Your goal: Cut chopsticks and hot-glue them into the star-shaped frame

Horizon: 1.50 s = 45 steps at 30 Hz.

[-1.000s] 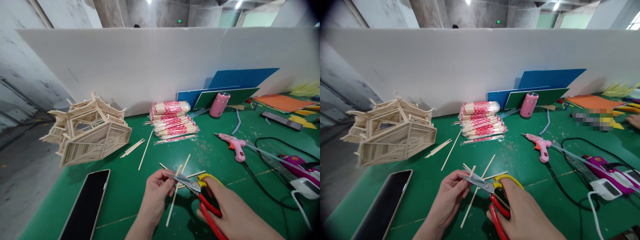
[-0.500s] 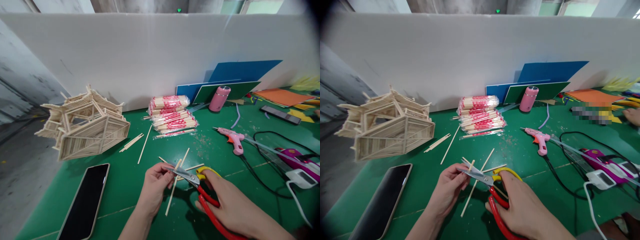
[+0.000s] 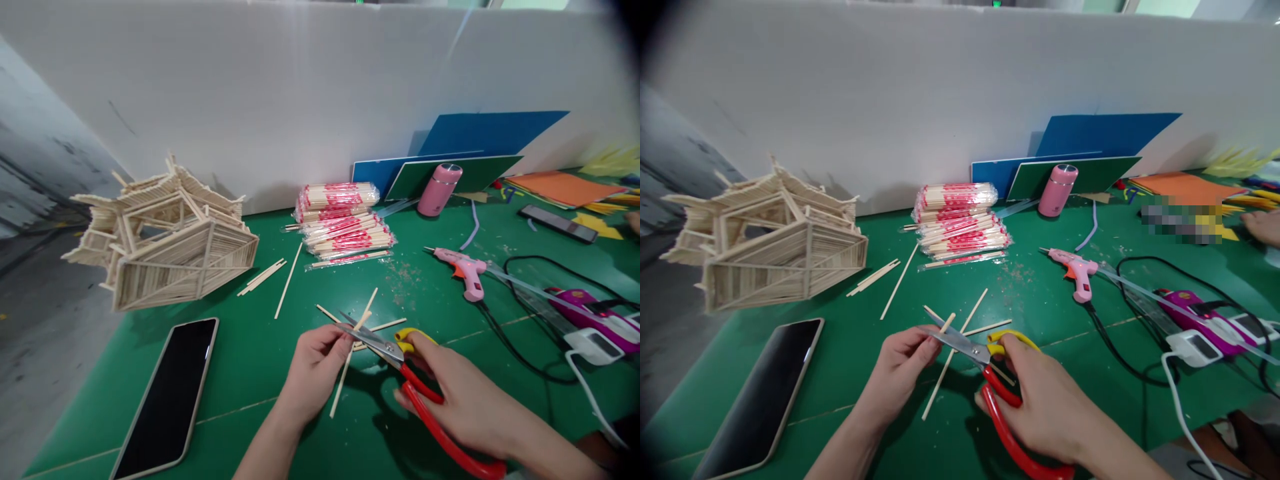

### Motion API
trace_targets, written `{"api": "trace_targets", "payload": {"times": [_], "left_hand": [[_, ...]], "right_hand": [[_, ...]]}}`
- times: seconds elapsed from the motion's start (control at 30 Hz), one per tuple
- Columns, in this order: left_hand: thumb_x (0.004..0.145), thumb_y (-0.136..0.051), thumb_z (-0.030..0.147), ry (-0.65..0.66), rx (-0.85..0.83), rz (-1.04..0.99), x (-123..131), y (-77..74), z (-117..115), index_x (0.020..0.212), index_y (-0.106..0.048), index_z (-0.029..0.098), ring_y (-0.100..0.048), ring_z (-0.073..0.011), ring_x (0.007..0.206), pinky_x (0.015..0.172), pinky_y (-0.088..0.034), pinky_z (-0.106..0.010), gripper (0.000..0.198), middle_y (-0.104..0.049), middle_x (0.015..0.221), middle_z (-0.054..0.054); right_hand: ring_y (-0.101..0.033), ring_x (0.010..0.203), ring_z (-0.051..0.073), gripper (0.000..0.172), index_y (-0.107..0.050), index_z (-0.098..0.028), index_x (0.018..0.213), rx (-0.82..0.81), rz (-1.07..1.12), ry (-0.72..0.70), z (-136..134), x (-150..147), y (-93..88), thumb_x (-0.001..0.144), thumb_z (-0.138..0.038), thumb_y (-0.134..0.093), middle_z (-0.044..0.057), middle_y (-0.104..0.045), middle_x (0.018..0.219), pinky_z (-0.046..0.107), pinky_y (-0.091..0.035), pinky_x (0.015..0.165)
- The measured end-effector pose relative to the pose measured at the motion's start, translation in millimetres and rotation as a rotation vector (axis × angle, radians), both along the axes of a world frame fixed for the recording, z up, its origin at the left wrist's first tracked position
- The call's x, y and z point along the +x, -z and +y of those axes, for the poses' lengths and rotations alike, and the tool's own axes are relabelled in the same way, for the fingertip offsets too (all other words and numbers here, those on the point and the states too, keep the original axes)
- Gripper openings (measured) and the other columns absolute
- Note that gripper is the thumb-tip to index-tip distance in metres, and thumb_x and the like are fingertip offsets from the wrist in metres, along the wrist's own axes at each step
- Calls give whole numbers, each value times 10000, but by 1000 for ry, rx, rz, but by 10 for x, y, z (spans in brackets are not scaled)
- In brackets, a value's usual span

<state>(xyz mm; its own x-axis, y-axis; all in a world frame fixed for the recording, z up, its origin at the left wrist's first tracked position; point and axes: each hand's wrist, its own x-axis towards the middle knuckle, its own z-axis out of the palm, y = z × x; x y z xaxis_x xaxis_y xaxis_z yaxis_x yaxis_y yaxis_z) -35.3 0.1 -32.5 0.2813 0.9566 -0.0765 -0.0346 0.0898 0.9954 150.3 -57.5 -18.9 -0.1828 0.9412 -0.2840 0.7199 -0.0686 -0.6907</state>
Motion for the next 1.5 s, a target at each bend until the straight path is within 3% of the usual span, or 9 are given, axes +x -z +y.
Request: {"api": "trace_targets", "payload": {"times": [0.13,0.5,0.6,0.73,0.93,1.2,1.5], "left_hand": [[717,-557,189,-37,123,67,22,-22,-34,671,-679,151,-523,-145,612,553,-391,-215,136,-627,671,-39],[756,-504,195,-9,288,132,9,19,-47,682,-642,129,-509,-113,567,515,-390,-181,170,-595,623,-21],[750,-508,172,-57,330,130,5,9,-53,684,-636,134,-531,-113,582,530,-405,-175,148,-605,638,-19],[759,-500,150,-105,392,113,-7,15,-68,730,-640,157,-548,-107,603,543,-418,-167,143,-610,674,-7],[761,-497,139,-100,446,135,-9,47,-71,708,-629,159,-545,-97,604,550,-418,-160,143,-611,684,-1],[747,-512,189,-95,311,90,19,9,-64,686,-636,139,-460,-89,521,469,-357,-170,147,-567,613,-5],[738,-549,353,-46,2,-65,45,60,-71,672,-603,121,-324,-66,457,433,-261,-181,247,-405,489,41]], "right_hand": [[-519,619,128,242,-408,-231,867,-29,44,6,-9,-36,-50,740,-397,-530,-27,-575,758,221,-390,547],[-561,682,130,134,-416,-211,802,-19,153,35,19,-110,-24,709,-194,-511,8,-595,785,192,-402,568],[-549,649,124,181,-425,-218,836,3,143,75,59,-116,33,700,-240,-544,-9,-587,763,195,-404,554],[-555,729,153,414,-429,-225,947,80,75,175,114,-96,138,629,-384,-641,5,-587,862,234,-416,620],[-516,634,149,318,-431,-222,811,98,-37,90,107,-65,152,674,-466,-581,-3,-576,758,242,-380,544],[-514,806,201,363,-406,-220,934,155,-122,55,81,-40,42,694,-442,-565,40,-551,901,288,-397,634],[-492,940,234,473,-377,-206,1065,154,-146,44,67,-23,67,707,-467,-539,86,-516,1027,344,-402,766]]}}
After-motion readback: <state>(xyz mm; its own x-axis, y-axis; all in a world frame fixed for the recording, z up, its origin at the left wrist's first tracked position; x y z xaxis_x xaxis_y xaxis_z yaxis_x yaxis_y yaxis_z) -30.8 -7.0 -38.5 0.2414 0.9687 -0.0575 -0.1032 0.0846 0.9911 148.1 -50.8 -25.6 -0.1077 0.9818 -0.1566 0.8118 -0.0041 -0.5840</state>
